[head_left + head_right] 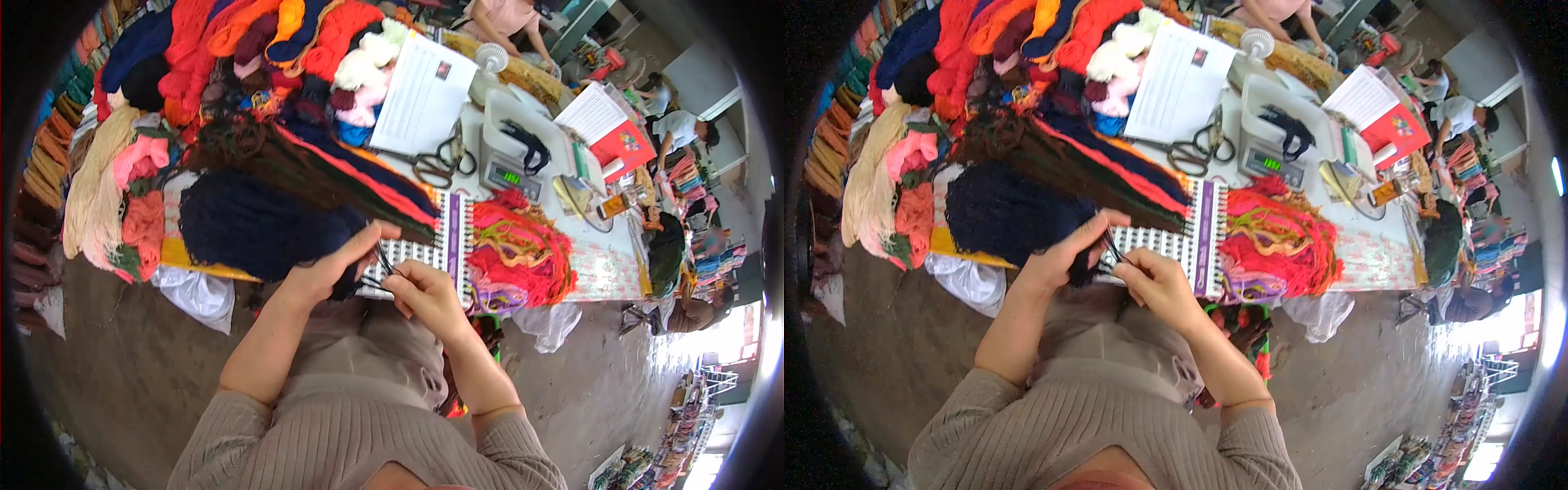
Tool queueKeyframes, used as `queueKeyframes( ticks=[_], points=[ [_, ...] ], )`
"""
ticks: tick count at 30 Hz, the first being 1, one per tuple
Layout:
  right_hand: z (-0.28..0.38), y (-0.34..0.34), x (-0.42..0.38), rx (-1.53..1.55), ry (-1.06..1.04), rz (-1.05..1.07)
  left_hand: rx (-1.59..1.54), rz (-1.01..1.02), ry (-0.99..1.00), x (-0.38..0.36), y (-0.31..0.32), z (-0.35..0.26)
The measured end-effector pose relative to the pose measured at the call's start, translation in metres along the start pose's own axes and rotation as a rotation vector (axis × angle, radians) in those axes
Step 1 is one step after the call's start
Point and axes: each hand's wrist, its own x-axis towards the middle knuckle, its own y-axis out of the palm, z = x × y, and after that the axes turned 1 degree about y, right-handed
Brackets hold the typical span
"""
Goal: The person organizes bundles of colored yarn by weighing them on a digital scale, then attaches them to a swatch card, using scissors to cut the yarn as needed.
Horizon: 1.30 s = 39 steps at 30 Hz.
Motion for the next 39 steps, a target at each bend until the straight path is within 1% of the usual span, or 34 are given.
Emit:
queueKeyframes(
  ticks=[1,2,3,4,5,6,7,8,9,10,11,12,13,14,15,16,17,18,19,21,22,23,24,25,26,27,28,29,31,32,33,34,36,39],
  points=[
    [0.008,-0.005,-0.001,0.088,-0.002,-0.088,0.051,0.038,0.060,-0.001,0.000,-0.008],
    [0.007,-0.016,0.001,0.233,-0.054,-0.178,0.015,0.112,-0.048,-0.001,-0.009,-0.014],
    [0.010,-0.028,0.003,0.426,-0.140,-0.299,-0.067,0.104,-0.106,0.000,-0.022,-0.019],
    [0.008,-0.049,0.003,0.514,-0.170,-0.369,-0.148,0.097,-0.167,0.001,-0.040,-0.023],
    [-0.005,-0.078,0.006,0.635,-0.256,-0.397,-0.273,0.133,-0.163,0.008,-0.070,-0.026],
    [-0.007,-0.102,0.003,0.674,-0.316,-0.454,-0.261,-0.054,-0.090,0.010,-0.092,-0.036],
    [-0.013,-0.132,-0.003,0.704,-0.356,-0.415,-0.356,-0.173,-0.008,0.013,-0.123,-0.045],
    [-0.009,-0.153,-0.010,0.768,-0.310,-0.578,-0.431,-0.262,0.073,0.020,-0.158,-0.055],
    [-0.025,-0.194,-0.019,0.779,-0.310,-0.658,-0.422,-0.392,0.199,0.018,-0.180,-0.073],
    [-0.037,-0.233,-0.032,0.822,-0.328,-0.640,-0.589,-0.286,0.265,0.022,-0.242,-0.075],
    [-0.046,-0.270,-0.045,0.804,-0.341,-0.687,-0.653,-0.368,0.376,0.017,-0.259,-0.094],
    [-0.065,-0.316,-0.064,0.733,-0.390,-0.832,-0.718,-0.338,0.473,0.008,-0.291,-0.107],
    [-0.065,-0.345,-0.082,0.593,-0.427,-1.025,-0.717,-0.317,0.577,0.001,-0.346,-0.115],
    [-0.067,-0.380,-0.106,0.507,-0.492,-1.093,-0.753,-0.416,0.686,-0.011,-0.375,-0.130],
    [-0.073,-0.414,-0.131,0.517,-0.516,-1.276,-0.766,-0.134,0.789,-0.023,-0.434,-0.137],
    [-0.066,-0.428,-0.149,0.606,-0.512,-1.312,-0.699,-0.105,0.884,-0.029,-0.414,-0.152],
    [-0.047,-0.417,-0.148,0.466,-0.468,-1.263,-0.632,-0.080,0.976,-0.035,-0.375,-0.165],
    [-0.018,-0.386,-0.138,0.329,-0.416,-1.215,-0.587,-0.021,0.960,-0.032,-0.334,-0.168],
    [0.008,-0.353,-0.118,0.217,-0.290,-1.159,-0.540,0.039,0.930,-0.025,-0.295,-0.168],
    [0.037,-0.326,-0.086,-0.026,-0.073,-0.948,-0.418,0.050,0.842,-0.010,-0.250,-0.152],
    [0.059,-0.306,-0.069,-0.218,-0.048,-0.835,-0.437,0.084,0.775,0.001,-0.233,-0.137],
    [0.087,-0.274,-0.045,-0.170,-0.099,-0.828,-0.440,0.085,0.751,0.014,-0.212,-0.118],
    [0.107,-0.267,-0.025,-0.160,-0.252,-0.747,-0.476,0.063,0.708,0.026,-0.193,-0.098],
    [0.132,-0.262,-0.013,-0.208,-0.277,-0.671,-0.533,0.038,0.670,0.035,-0.183,-0.072],
    [0.148,-0.283,0.000,-0.146,-0.445,-0.637,-0.589,-0.031,0.604,0.040,-0.166,-0.050],
    [0.175,-0.280,0.017,-0.107,-0.536,-0.630,-0.581,-0.028,0.548,0.044,-0.149,-0.036],
    [0.200,-0.301,0.024,-0.140,-0.541,-0.523,-0.578,0.075,0.495,0.050,-0.140,-0.025],
    [0.226,-0.317,0.034,-0.133,-0.573,-0.480,-0.642,0.054,0.417,0.051,-0.129,-0.015],
    [0.270,-0.356,0.052,-0.214,-0.654,-0.504,-0.721,0.130,0.369,0.054,-0.121,-0.001],
    [0.289,-0.361,0.054,-0.192,-0.609,-0.614,-0.758,0.167,0.345,0.054,-0.120,0.002],
    [0.303,-0.367,0.056,-0.169,-0.566,-0.723,-0.785,0.132,0.352,0.055,-0.117,0.003],
    [0.311,-0.386,0.056,-0.251,-0.637,-0.740,-0.803,0.128,0.354,0.055,-0.117,0.002],
    [0.328,-0.412,0.049,-0.292,-0.652,-0.886,-0.833,0.115,0.365,0.054,-0.118,-0.001],
    [0.340,-0.437,0.034,-0.319,-0.717,-1.034,-0.810,0.144,0.382,0.052,-0.123,-0.005]
  ],
)
